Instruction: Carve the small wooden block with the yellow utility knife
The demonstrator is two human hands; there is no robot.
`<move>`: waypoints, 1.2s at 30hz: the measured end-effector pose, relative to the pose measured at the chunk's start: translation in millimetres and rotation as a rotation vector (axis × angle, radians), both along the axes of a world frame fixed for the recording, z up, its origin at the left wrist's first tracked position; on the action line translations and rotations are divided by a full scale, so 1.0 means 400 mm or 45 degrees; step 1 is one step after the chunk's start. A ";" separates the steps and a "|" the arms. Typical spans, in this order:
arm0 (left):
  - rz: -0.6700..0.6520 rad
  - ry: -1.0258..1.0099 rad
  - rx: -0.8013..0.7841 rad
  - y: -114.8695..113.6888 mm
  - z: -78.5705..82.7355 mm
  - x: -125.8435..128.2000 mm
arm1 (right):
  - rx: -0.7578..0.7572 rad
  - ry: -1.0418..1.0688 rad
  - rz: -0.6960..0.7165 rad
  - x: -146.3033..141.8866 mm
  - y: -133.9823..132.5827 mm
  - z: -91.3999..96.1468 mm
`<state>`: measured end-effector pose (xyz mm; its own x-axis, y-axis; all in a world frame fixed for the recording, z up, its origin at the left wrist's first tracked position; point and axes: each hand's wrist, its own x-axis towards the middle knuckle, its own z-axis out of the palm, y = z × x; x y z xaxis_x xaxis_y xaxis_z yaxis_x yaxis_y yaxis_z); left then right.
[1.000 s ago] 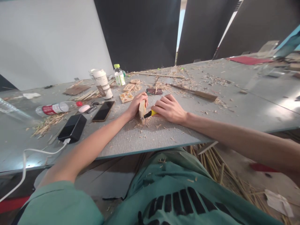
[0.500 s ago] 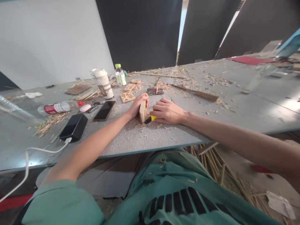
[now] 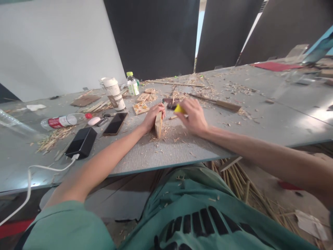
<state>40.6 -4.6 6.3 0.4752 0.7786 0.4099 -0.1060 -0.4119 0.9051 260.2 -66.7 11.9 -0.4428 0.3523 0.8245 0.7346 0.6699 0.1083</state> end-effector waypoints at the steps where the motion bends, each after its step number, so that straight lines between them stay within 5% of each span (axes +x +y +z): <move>1: 0.000 0.007 0.004 0.000 0.001 0.000 | 0.005 0.126 -0.036 0.011 0.007 0.001; 6: 0.008 0.027 0.025 -0.004 0.002 -0.004 | 0.004 -0.251 0.177 0.044 0.022 0.004; 13: -0.022 0.005 -0.012 -0.003 -0.003 -0.001 | -0.033 -0.740 0.300 -0.011 0.013 0.002; 23: -0.013 0.019 0.029 0.007 -0.007 -0.005 | 0.064 -0.572 0.120 -0.013 -0.014 -0.006; 29: -0.010 0.040 0.025 0.008 -0.004 -0.001 | 0.015 0.126 0.009 0.023 0.015 0.000; 36: 0.059 0.030 0.046 0.004 -0.005 -0.001 | -0.069 -0.547 0.271 0.026 0.018 0.010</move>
